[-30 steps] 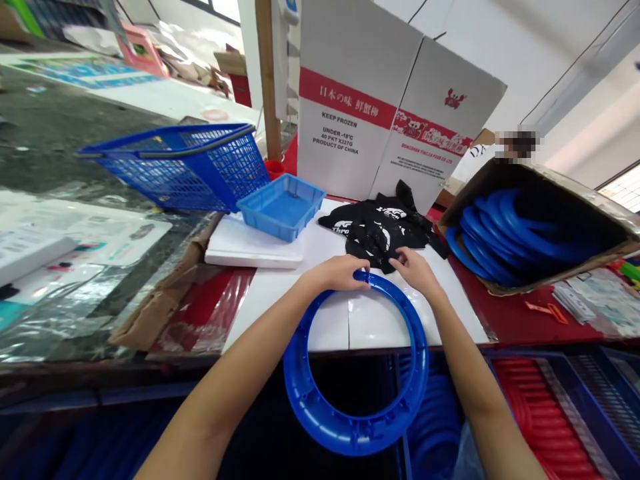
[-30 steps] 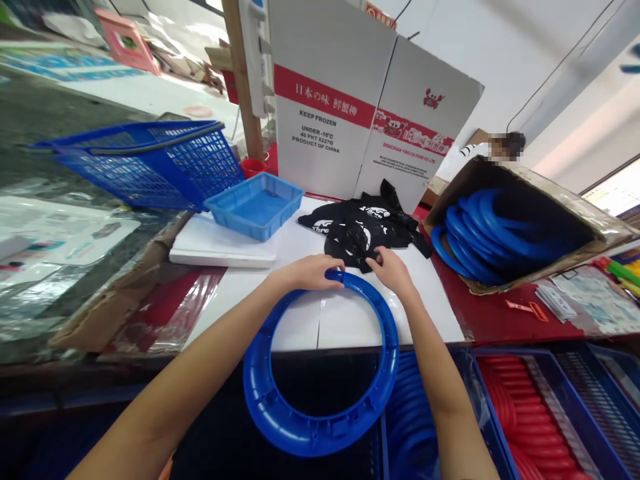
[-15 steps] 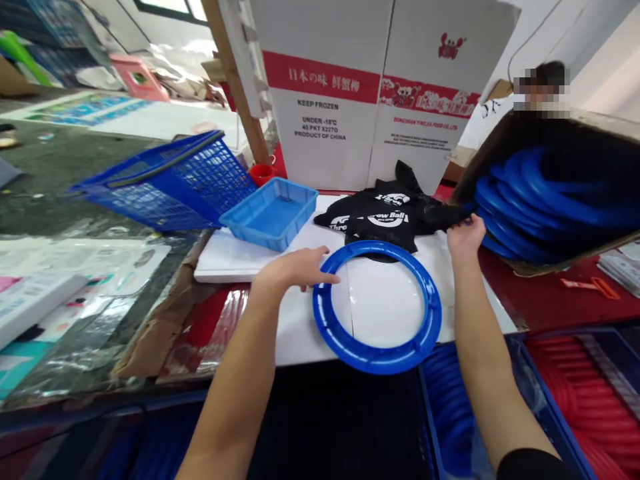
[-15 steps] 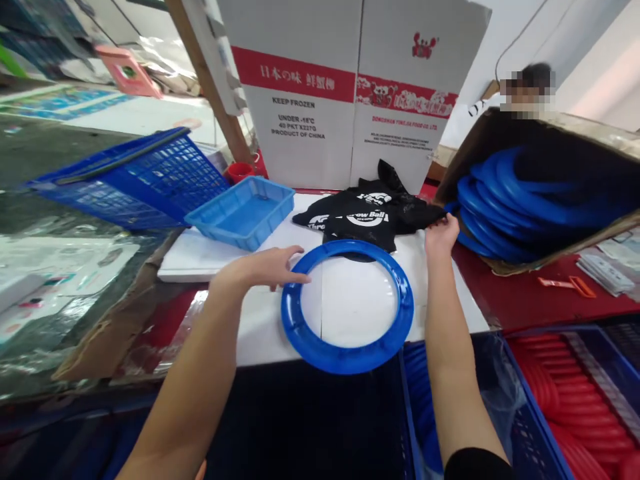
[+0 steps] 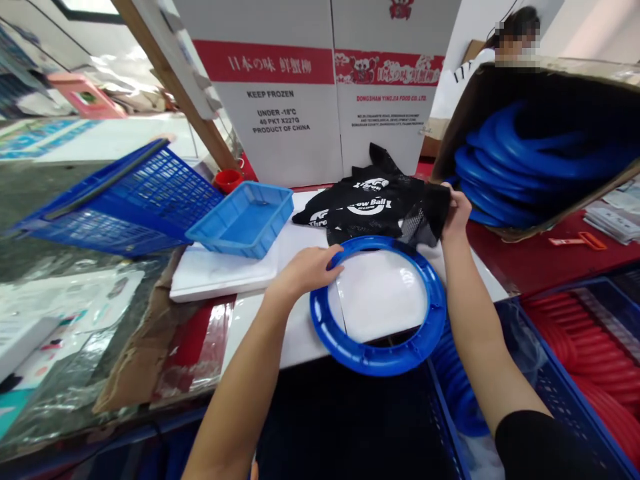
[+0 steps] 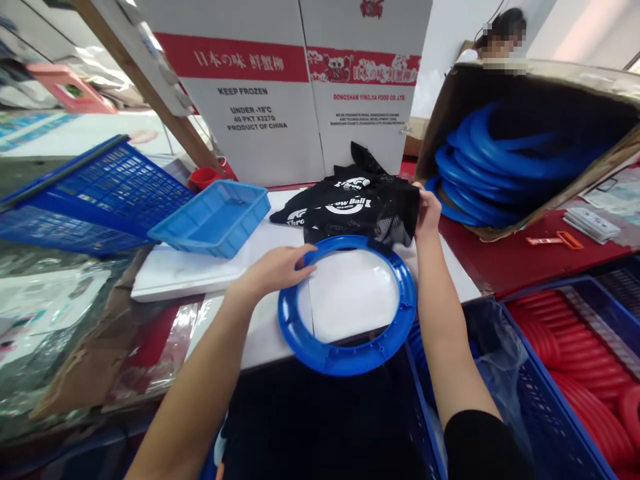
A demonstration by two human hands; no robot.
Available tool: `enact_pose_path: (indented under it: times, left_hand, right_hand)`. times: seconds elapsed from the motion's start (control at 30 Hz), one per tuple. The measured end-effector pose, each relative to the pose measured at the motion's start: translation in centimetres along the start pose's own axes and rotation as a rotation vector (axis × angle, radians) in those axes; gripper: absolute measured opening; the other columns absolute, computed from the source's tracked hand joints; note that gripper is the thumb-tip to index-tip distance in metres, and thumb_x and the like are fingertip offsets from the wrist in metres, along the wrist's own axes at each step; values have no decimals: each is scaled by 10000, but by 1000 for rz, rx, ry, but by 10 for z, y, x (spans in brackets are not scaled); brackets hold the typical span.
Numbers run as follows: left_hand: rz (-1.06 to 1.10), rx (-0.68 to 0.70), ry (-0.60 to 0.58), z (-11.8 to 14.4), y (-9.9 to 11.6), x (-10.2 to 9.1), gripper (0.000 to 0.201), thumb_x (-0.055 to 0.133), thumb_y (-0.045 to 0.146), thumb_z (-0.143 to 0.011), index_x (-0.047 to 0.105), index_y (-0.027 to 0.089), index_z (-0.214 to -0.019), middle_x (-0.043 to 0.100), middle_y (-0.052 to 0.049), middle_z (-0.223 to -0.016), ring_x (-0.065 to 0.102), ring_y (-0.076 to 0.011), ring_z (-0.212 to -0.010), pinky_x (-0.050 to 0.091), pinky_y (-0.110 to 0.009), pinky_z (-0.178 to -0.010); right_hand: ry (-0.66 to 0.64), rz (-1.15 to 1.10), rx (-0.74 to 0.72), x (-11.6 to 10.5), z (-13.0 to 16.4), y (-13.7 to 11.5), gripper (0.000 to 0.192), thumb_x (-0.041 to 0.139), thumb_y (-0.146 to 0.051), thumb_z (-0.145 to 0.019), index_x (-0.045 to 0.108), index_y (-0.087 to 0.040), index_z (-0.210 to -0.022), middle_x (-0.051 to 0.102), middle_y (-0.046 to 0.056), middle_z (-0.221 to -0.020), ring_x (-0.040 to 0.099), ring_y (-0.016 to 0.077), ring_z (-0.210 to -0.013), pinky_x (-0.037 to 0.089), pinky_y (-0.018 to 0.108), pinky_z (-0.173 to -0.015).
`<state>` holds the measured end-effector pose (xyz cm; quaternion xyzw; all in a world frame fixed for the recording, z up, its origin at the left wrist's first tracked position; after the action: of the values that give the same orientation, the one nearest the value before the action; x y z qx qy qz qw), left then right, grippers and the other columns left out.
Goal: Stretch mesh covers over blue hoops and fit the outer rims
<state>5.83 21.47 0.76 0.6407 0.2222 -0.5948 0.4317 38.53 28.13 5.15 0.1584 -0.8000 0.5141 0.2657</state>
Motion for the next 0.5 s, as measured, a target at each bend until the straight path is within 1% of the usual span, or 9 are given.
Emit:
enact_pose_path:
  times: [0.07, 0.1, 0.17, 0.2, 0.27, 0.33, 0.37, 0.43, 0.5]
  left_hand:
    - [-50, -107, -48, 11, -10, -7, 572, 509, 694, -967, 754, 194, -1101, 746, -115, -858, 712, -353, -924, 533, -415, -817]
    - [-74, -144, -47, 14, -14, -11, 640, 492, 772, -943, 761, 193, -974, 734, -120, -819, 711, -359, -910, 525, -407, -792]
    - [-118, -159, 4, 16, -14, -19, 666, 525, 806, -917, 753, 180, -896, 730, -127, -810, 711, -363, -908, 517, -404, -785]
    - [-125, -125, 45, 13, -9, -20, 631, 570, 775, -916, 757, 174, -950, 742, -129, -859, 714, -359, -924, 519, -405, -800]
    - [-96, 26, 114, 5, 11, -17, 524, 646, 650, -940, 740, 176, -1143, 758, -133, -1068, 711, -337, -1012, 530, -406, -869]
    - [-68, 202, 134, -2, 34, -6, 412, 636, 469, -995, 686, 191, -1294, 711, -135, -1282, 681, -309, -1133, 524, -405, -964]
    - [-81, 249, 126, -4, 41, 0, 374, 603, 386, -1017, 669, 190, -1328, 687, -141, -1332, 661, -305, -1176, 519, -408, -991]
    - [-145, 231, 85, -8, 42, 10, 337, 528, 276, -1037, 667, 179, -1328, 692, -154, -1303, 651, -316, -1184, 524, -428, -984]
    - [-192, 122, 50, -8, 30, 12, 323, 486, 242, -1038, 673, 174, -1292, 717, -159, -1226, 672, -331, -1131, 539, -441, -929]
  right_hand:
    - [-3, -34, -175, -3, 3, -20, 311, 692, -548, -832, 592, -266, -750, 647, -15, -744, 707, 217, -847, 592, 398, -917]
    - [1, -43, -235, -4, 5, -28, 356, 698, -617, -810, 603, -278, -760, 669, -11, -764, 713, 231, -872, 593, 412, -920]
    - [-30, 26, -233, 1, 7, -32, 408, 729, -678, -772, 611, -289, -750, 676, -10, -747, 703, 240, -829, 601, 412, -870]
    - [-62, 96, -186, 7, 6, -29, 410, 746, -672, -771, 610, -287, -740, 666, -13, -726, 690, 233, -793, 599, 396, -835]
    - [-150, 270, -57, 22, 6, -17, 377, 777, -618, -792, 631, -273, -755, 654, -20, -729, 664, 204, -767, 578, 346, -790]
    - [-309, 467, 123, 40, 11, 4, 329, 835, -530, -784, 671, -246, -791, 655, -25, -758, 639, 168, -755, 542, 290, -746]
    - [-411, 552, 226, 49, 18, 16, 322, 865, -494, -765, 689, -229, -806, 655, -23, -766, 624, 154, -739, 520, 270, -712]
    - [-565, 623, 398, 61, 34, 35, 355, 899, -482, -731, 699, -205, -823, 649, -17, -760, 590, 135, -685, 470, 247, -627]
    - [-554, 521, 397, 68, 39, 34, 409, 892, -538, -720, 665, -211, -815, 610, -29, -711, 533, 121, -602, 419, 241, -551]
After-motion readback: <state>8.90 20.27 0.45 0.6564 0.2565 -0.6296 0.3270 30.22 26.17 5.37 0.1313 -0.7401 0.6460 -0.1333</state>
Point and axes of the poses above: each hand's wrist, its own z-axis away from the middle knuckle, its own x-axis out of the palm, y = z × x, the point moved 10 cm from there along -z, towards the middle knuckle
